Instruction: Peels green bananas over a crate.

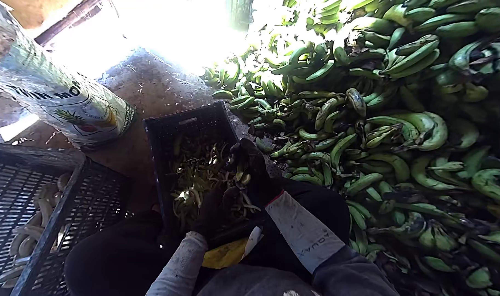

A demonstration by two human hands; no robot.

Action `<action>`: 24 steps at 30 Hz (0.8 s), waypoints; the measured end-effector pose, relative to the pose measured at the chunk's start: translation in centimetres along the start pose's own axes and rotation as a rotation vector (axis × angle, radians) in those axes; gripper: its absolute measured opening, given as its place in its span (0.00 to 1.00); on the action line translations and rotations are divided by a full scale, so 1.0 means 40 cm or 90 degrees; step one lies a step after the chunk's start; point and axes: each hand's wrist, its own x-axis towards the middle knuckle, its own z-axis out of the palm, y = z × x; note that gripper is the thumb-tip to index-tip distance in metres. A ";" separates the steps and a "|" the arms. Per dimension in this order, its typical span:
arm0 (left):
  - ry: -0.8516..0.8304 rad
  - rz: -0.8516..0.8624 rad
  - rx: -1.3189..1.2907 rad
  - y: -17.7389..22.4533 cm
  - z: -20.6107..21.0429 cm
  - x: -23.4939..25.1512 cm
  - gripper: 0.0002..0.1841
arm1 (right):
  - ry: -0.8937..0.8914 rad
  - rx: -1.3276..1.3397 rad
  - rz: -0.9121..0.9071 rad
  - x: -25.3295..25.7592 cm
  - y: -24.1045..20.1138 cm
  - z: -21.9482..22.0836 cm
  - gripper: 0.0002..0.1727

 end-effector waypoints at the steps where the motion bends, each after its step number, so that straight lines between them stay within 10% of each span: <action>1: -0.003 -0.009 0.033 -0.011 -0.005 0.004 0.24 | 0.015 0.050 0.036 -0.004 0.012 0.005 0.26; 15: -0.102 -0.276 0.284 0.018 -0.077 0.012 0.29 | -0.104 0.301 0.189 -0.007 0.166 -0.036 0.28; 21: -0.300 -0.280 -0.036 0.055 -0.215 -0.049 0.21 | -0.017 0.231 0.159 -0.001 0.257 -0.028 0.22; 24: -0.172 -0.262 -0.297 0.084 -0.310 -0.078 0.24 | 0.011 0.126 0.176 -0.006 0.300 -0.039 0.19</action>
